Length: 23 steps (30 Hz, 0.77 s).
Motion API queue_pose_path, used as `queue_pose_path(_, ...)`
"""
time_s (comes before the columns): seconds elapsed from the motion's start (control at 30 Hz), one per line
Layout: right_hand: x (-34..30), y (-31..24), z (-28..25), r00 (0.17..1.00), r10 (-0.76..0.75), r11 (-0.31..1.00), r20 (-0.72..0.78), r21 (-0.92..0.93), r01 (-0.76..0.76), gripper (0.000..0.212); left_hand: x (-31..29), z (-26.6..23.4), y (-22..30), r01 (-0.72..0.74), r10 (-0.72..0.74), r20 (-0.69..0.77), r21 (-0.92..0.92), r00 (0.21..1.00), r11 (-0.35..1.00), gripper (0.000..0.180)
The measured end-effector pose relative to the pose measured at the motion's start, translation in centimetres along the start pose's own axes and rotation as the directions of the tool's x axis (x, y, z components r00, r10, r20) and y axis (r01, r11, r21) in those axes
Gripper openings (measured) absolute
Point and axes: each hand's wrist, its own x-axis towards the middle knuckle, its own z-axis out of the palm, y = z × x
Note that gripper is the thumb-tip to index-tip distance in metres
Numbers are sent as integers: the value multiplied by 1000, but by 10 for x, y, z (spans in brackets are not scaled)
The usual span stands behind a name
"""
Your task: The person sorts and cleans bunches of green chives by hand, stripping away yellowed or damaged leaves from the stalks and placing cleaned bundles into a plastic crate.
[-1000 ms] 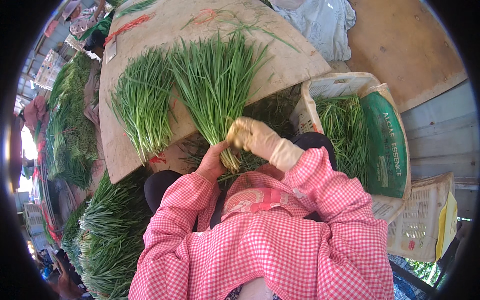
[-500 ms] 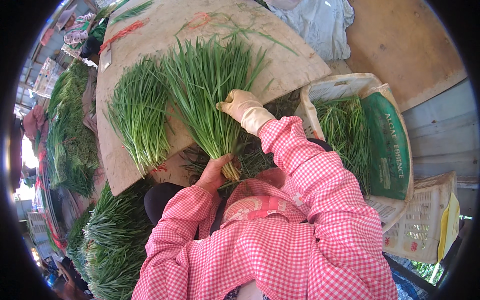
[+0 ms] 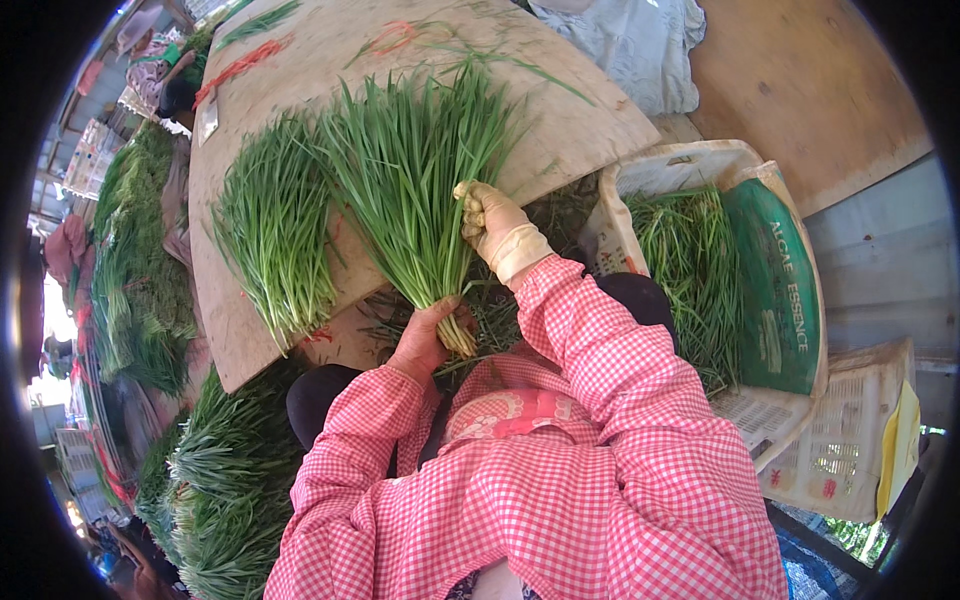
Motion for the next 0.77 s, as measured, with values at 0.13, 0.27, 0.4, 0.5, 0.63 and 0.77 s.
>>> queue_pose_path(0.13,2,-14,3,995,-52,966,-90,250,73,11,5,-2,3,-61,61,14,-10,998,998,21)
queue_pose_path(0.27,6,-105,-10,900,-428,846,-83,314,431,22,0,-6,-4,-78,77,49,20,996,997,24)
queue_pose_path(0.4,-37,-124,-17,923,-350,934,157,-13,357,11,0,-9,-7,-93,93,72,-9,993,996,23)
queue_pose_path(0.5,-64,-97,-53,827,160,527,540,-755,391,16,1,0,-1,-62,62,66,-6,996,998,23)
queue_pose_path(0.63,-115,-25,-49,821,569,-535,50,-735,416,47,-4,2,2,-63,63,28,-9,998,998,23)
queue_pose_path(0.77,-114,8,-30,816,577,-370,-28,-900,231,72,-11,14,12,-100,98,31,75,995,992,24)
